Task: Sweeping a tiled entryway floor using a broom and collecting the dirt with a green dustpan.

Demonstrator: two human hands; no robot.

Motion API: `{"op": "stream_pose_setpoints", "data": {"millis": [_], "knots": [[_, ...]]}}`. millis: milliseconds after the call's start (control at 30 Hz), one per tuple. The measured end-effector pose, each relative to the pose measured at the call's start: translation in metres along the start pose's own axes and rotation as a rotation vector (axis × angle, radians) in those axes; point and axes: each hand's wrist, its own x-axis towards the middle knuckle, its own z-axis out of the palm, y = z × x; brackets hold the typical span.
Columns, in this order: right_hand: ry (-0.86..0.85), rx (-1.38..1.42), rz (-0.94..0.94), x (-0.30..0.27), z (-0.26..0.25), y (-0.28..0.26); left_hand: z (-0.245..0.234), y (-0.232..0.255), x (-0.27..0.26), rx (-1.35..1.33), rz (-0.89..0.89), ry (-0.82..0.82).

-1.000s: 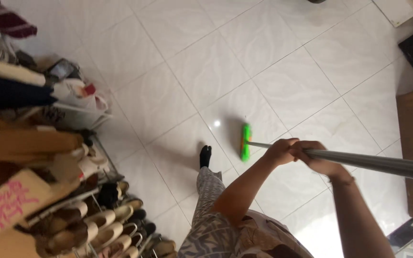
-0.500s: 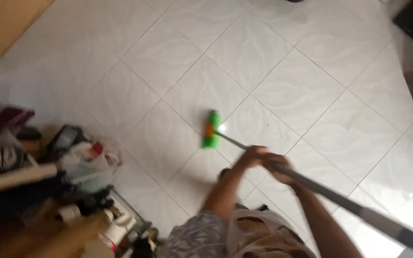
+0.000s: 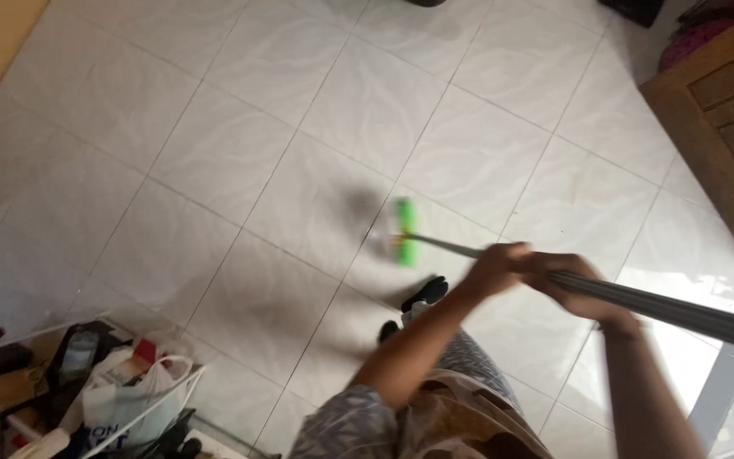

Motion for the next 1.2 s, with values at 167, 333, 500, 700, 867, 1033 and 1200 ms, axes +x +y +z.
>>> {"op": "stream_pose_setpoints", "data": {"millis": [167, 333, 500, 700, 867, 1033, 1200], "knots": [[0.029, 0.332, -0.150, 0.063, 0.071, 0.081, -0.062, -0.060, 0.005, 0.081, -0.244, -0.024], [0.074, 0.234, -0.072, 0.054, 0.047, 0.152, 0.002, -0.131, 0.058, -0.492, -0.286, -0.145], [0.092, 0.006, 0.089, 0.034, -0.039, 0.133, 0.086, -0.078, 0.118, -0.107, -0.003, -0.169], [-0.010, 0.001, -0.021, 0.037, -0.102, 0.080, 0.067, 0.002, 0.142, -0.171, 0.041, -0.187], [0.106, 0.101, 0.035, 0.055, -0.107, 0.078, 0.022, -0.005, 0.153, 0.059, 0.066, -0.069], [0.214, 0.246, -0.199, 0.076, -0.049, 0.138, 0.006, -0.077, 0.155, 0.127, 0.011, -0.110], [0.098, 0.036, 0.024, 0.065, -0.088, 0.165, 0.085, -0.101, 0.194, -0.658, -0.321, -0.355]]}}
